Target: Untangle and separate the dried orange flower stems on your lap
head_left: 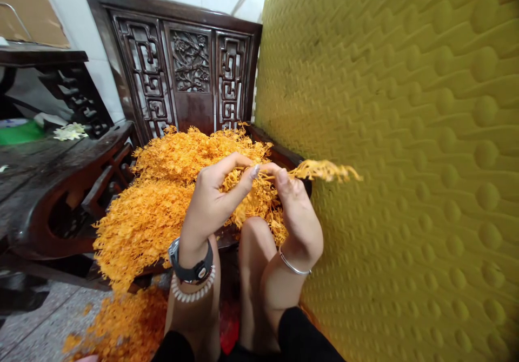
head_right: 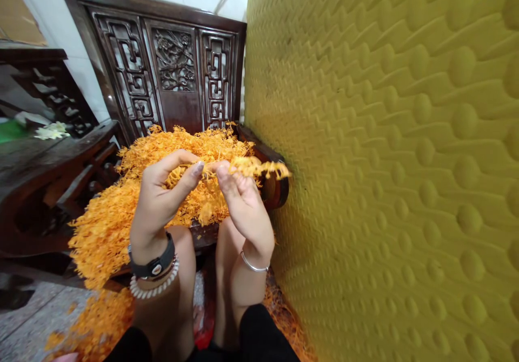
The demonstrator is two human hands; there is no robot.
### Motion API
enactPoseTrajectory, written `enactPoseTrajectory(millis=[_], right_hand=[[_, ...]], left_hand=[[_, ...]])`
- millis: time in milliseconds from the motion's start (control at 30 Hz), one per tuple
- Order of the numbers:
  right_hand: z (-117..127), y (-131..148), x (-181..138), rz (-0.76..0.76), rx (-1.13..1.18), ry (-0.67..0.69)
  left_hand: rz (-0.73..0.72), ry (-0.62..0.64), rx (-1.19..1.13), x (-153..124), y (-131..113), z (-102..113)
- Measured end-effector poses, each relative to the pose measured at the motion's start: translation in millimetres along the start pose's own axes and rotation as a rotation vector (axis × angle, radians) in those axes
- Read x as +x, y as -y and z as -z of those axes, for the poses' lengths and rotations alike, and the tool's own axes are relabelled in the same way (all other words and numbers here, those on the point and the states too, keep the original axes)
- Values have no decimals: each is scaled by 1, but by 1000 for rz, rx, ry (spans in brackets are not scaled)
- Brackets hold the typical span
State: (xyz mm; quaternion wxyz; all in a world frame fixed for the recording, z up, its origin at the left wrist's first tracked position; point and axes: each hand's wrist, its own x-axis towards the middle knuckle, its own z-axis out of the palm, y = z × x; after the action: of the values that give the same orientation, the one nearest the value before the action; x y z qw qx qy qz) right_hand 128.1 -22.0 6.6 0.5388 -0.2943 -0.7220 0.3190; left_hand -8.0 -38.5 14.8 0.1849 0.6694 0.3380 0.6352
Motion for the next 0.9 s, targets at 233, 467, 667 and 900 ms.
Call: enactPoseTrajectory(millis=[233, 467, 667, 900], right_hand=[[-5, 9, 1, 100, 44, -167], [-5, 6, 2, 100, 151, -212], [-23, 11, 2, 134, 471, -275], [-10, 8, 18, 234, 902, -388]], left_hand=[[60, 81, -163, -3, -7, -3], [144, 326, -261, 1, 2, -3], [152, 299, -709, -3, 5, -19], [163, 176, -1125, 0, 9, -27]])
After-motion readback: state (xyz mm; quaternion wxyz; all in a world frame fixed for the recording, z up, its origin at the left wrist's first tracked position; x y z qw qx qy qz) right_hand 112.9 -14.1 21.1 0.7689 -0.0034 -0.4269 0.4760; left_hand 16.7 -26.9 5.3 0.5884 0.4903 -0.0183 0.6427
